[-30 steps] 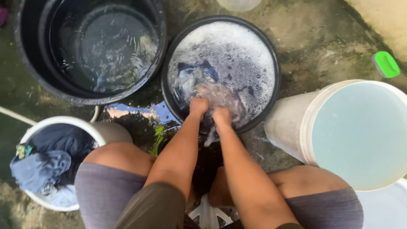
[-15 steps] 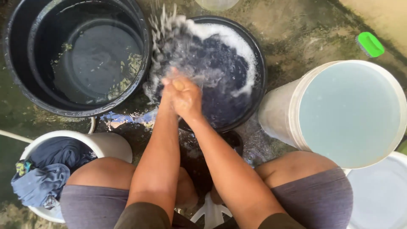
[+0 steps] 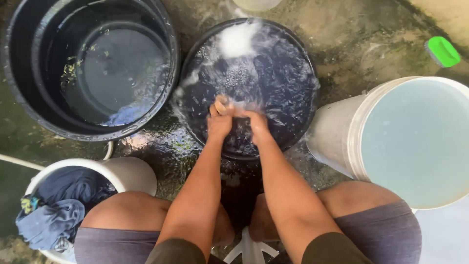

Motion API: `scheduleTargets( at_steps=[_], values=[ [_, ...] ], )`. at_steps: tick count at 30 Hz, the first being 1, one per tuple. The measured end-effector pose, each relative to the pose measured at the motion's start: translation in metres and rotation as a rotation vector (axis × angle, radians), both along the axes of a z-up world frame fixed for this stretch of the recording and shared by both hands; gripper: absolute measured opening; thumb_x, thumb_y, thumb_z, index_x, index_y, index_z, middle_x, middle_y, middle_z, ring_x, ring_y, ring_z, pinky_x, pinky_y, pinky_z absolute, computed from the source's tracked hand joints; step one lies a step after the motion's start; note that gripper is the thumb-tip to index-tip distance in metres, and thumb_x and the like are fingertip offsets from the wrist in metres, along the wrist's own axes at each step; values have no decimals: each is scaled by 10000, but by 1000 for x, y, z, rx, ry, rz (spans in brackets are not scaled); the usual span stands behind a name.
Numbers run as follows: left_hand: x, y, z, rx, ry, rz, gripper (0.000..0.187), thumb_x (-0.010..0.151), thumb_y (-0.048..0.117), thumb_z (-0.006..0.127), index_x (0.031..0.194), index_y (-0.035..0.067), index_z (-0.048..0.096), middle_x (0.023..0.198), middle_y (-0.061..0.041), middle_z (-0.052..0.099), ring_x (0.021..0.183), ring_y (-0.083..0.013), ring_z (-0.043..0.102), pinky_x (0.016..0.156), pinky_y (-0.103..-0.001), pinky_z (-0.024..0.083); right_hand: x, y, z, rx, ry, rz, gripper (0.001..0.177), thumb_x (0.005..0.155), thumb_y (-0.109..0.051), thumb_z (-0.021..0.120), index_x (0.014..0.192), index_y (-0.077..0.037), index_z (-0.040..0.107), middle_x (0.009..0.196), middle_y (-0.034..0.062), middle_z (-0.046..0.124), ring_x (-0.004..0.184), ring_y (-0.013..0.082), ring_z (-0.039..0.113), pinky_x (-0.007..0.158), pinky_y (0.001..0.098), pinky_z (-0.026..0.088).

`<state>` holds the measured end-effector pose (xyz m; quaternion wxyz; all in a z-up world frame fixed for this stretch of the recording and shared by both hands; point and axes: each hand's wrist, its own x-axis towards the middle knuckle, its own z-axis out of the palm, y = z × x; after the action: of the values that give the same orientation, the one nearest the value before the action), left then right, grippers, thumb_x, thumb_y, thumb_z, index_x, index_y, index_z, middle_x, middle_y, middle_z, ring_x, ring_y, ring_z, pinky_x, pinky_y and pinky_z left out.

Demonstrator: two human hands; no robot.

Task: Hand-wash clothes in buckets and rinse them in a top-loading washing machine.

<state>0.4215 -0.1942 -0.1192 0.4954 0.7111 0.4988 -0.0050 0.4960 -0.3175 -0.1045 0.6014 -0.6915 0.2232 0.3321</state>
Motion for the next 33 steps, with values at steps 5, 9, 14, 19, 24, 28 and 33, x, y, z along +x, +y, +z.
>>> scheduleTargets(
  at_steps=[5, 9, 14, 19, 24, 28, 33],
  values=[
    [0, 22, 4, -1237, -403, 353, 614, 939, 589, 490, 1238, 78, 652, 1111, -139, 730, 1011, -327, 695, 878, -527, 592, -15, 39, 43, 316, 357, -64, 323, 890, -303, 596, 1171, -147, 627, 966, 66, 701, 875, 246, 686, 727, 453, 555],
    [4, 37, 44, -1304, -630, 394, 602, 987, 639, 487, 1125, 84, 672, 1004, -113, 723, 926, -259, 703, 794, -421, 594, -33, 75, 100, 191, -333, 102, 197, 823, -249, 739, 999, -184, 681, 924, 29, 715, 870, 201, 716, 763, 374, 592],
    [7, 45, 50, -1230, -838, 305, 490, 991, 499, 561, 1111, 39, 680, 974, -113, 724, 887, -241, 700, 800, -390, 595, -48, 90, 118, -156, -853, 509, 154, 909, -326, 712, 908, -181, 764, 928, 21, 744, 775, 185, 693, 708, 354, 555],
    [21, 31, 98, -787, -530, 396, 253, 857, 244, 649, 1029, 62, 679, 897, -62, 728, 830, -215, 699, 768, -375, 585, 5, 54, 68, -571, -759, 107, 153, 905, -194, 692, 1028, -135, 761, 1040, 113, 732, 916, 300, 675, 804, 390, 495],
    [3, 13, 11, -103, -144, -32, 566, 984, 522, 613, 1288, 45, 615, 1157, -234, 633, 1077, -324, 563, 952, -472, 470, -3, 15, 4, -399, -715, 16, 314, 940, -143, 642, 1231, -63, 558, 1137, 144, 665, 1027, 285, 639, 863, 375, 501],
    [6, 2, 7, -486, -92, 22, 833, 981, 717, 454, 1519, 92, 339, 1544, -191, 371, 1437, -351, 317, 1151, -527, 279, -11, 18, -32, 77, -173, -31, 212, 983, -135, 611, 1160, -30, 662, 1123, 116, 722, 988, 198, 648, 884, 351, 508],
    [23, 12, 110, -1047, -173, 425, 670, 951, 628, 465, 1355, 97, 527, 1307, -163, 564, 1213, -341, 561, 1015, -538, 467, -45, 65, 87, -102, -439, 246, 209, 893, -259, 737, 977, -70, 770, 1014, 127, 768, 891, 240, 719, 840, 358, 567]
  ],
)
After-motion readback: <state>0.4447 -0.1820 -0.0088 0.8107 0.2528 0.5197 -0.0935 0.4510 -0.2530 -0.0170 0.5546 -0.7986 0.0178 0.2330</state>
